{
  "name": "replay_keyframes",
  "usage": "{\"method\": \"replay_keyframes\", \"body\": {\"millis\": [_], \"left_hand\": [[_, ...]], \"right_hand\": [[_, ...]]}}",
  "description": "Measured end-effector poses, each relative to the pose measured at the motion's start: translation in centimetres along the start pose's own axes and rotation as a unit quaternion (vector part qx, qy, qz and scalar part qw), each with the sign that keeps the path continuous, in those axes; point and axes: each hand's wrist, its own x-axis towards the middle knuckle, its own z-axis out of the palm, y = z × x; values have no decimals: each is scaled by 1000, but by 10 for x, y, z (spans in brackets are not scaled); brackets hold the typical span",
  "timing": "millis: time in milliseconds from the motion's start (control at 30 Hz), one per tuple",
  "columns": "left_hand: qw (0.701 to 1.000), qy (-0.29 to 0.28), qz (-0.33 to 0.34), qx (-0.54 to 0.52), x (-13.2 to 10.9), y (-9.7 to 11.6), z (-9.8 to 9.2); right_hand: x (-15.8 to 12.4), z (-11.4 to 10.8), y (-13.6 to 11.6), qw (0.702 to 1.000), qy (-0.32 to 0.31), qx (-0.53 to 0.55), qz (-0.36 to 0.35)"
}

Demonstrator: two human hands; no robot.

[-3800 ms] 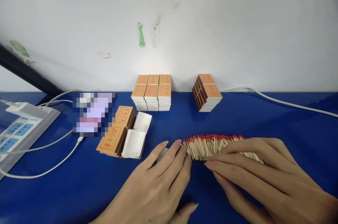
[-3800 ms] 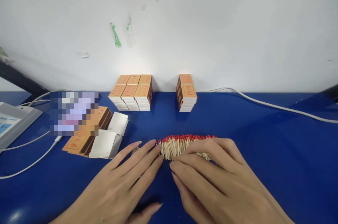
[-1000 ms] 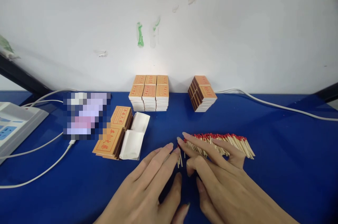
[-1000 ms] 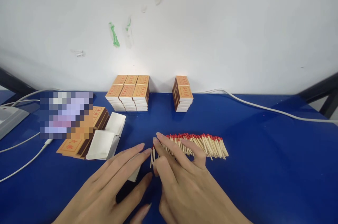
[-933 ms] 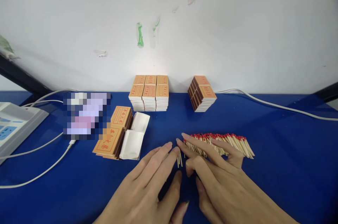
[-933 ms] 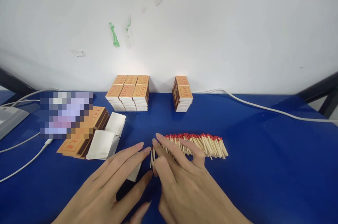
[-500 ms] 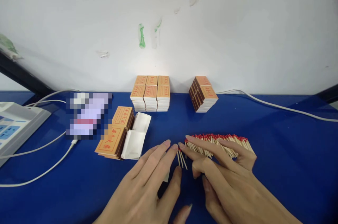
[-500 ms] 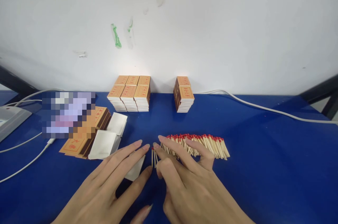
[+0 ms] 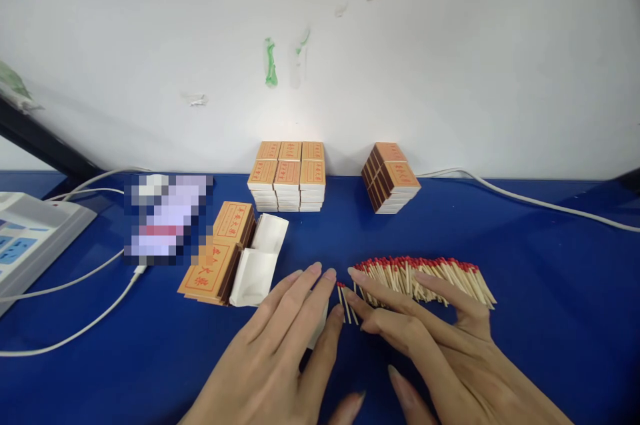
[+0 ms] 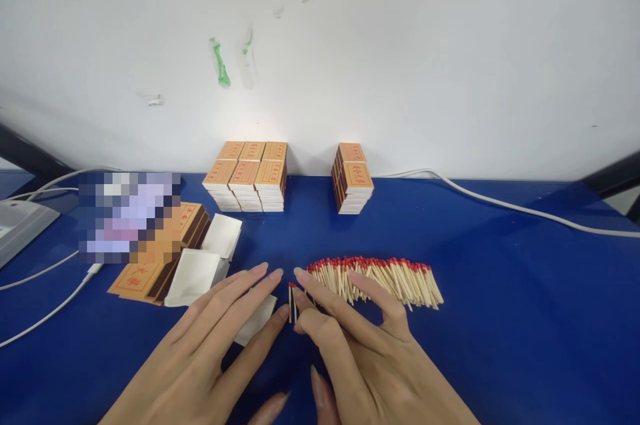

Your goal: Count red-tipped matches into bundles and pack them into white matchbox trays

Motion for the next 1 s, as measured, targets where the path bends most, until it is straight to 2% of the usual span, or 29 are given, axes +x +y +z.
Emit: {"method": "replay_keyframes", "body": {"millis": [200,500,667,800,1000], "left_hand": [[1000,-4,7,22,1,0,2],[1000,-3,-2,19,0,-1,6],[1000,-7,6,23,0,-1,5],[1000,-14,4,20,-1,-1,4],[1000,-23,4,17,1,-2,3]], "right_hand": [[3,-5,1,999,-45,2,-6],[4,-2,1,999,30,-5,27],[7,-5,3,999,-31,-12,7],[6,-9,2,999,-46,-8,5],[1,-6,1,999,-32,-15,1]]}}
